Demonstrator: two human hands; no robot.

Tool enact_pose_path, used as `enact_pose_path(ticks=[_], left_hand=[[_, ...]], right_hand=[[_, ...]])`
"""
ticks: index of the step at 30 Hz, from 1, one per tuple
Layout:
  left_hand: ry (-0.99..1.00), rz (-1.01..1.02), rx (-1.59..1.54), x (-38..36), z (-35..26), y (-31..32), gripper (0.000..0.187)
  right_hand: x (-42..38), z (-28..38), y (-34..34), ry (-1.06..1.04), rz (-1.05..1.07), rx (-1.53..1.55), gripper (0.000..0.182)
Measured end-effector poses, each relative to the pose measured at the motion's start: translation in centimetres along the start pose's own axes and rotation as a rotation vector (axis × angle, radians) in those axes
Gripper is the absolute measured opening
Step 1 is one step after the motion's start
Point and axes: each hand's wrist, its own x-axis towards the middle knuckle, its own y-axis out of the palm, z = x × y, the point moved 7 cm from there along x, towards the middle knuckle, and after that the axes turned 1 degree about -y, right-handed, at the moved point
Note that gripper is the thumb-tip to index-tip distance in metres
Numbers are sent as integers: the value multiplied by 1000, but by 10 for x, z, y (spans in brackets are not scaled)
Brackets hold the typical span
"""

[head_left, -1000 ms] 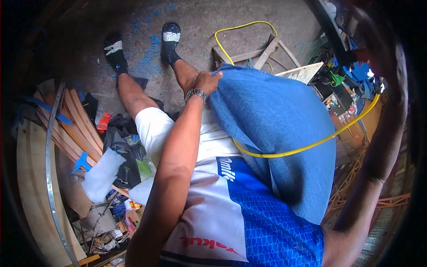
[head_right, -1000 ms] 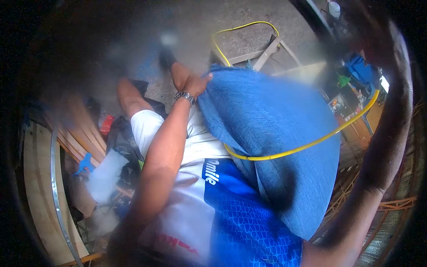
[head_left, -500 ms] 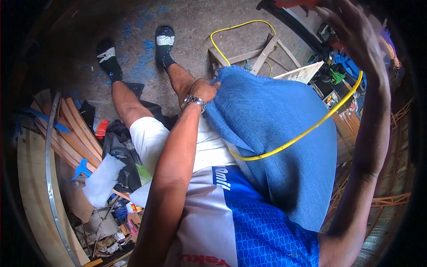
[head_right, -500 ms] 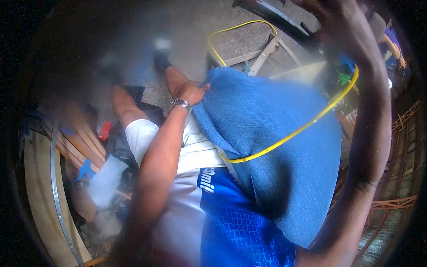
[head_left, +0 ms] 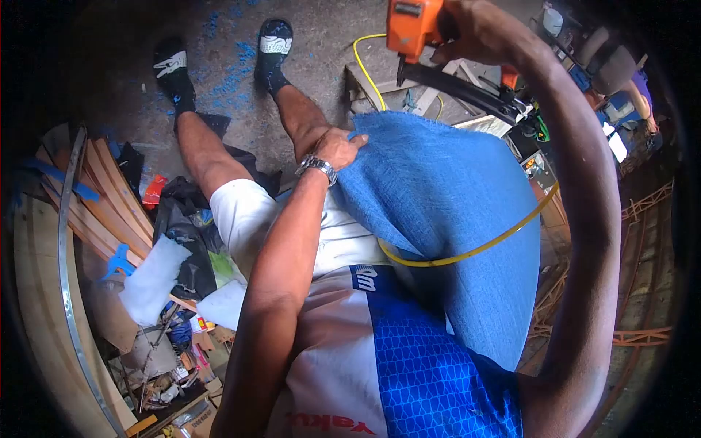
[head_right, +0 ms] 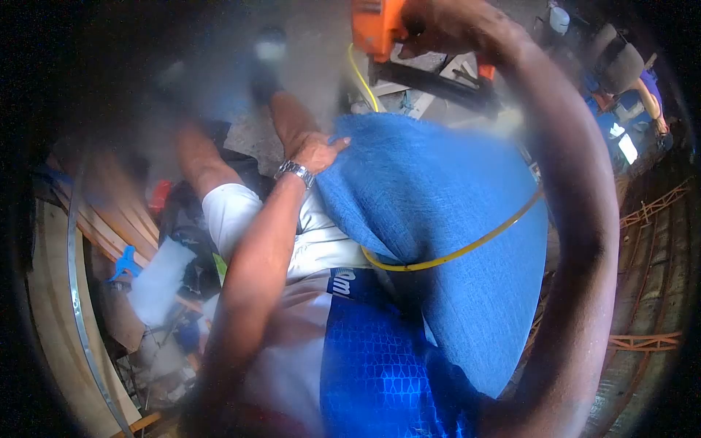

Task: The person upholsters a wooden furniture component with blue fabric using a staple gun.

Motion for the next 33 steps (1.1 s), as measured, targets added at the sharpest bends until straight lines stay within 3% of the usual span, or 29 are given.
enact_pose_path(ticks=[1,2,4,6,8,11,15,17,20,26,30,33], left_hand=[[6,9,39,0,-3,-4,57],[-6,38,31,6,6,5,58],[-30,98,14,20,24,27,61],[21,91,14,19,25,31,57],[164,117,101,13,17,32,50],[148,124,222,10,18,33,38],[404,107,557,14,18,48,30],[481,24,647,12,18,50,29],[478,64,725,14,18,53,28],[486,27,596,17,24,55,24],[527,29,691,16,22,58,24],[558,38,706,17,22,59,23]], right_hand=[[1,17,1,-42,181,-55,59],[26,14,24,-146,96,29,38],[53,23,51,-291,156,54,42],[65,31,74,-136,278,34,45],[81,37,98,-133,316,11,45],[90,49,122,-113,457,79,49],[86,69,136,-220,579,40,56],[84,74,139,-198,601,-39,56],[78,79,134,-242,600,-18,59],[93,71,163,-207,686,10,64],[97,72,174,-240,707,71,65],[89,79,167,-269,689,-68,65]])
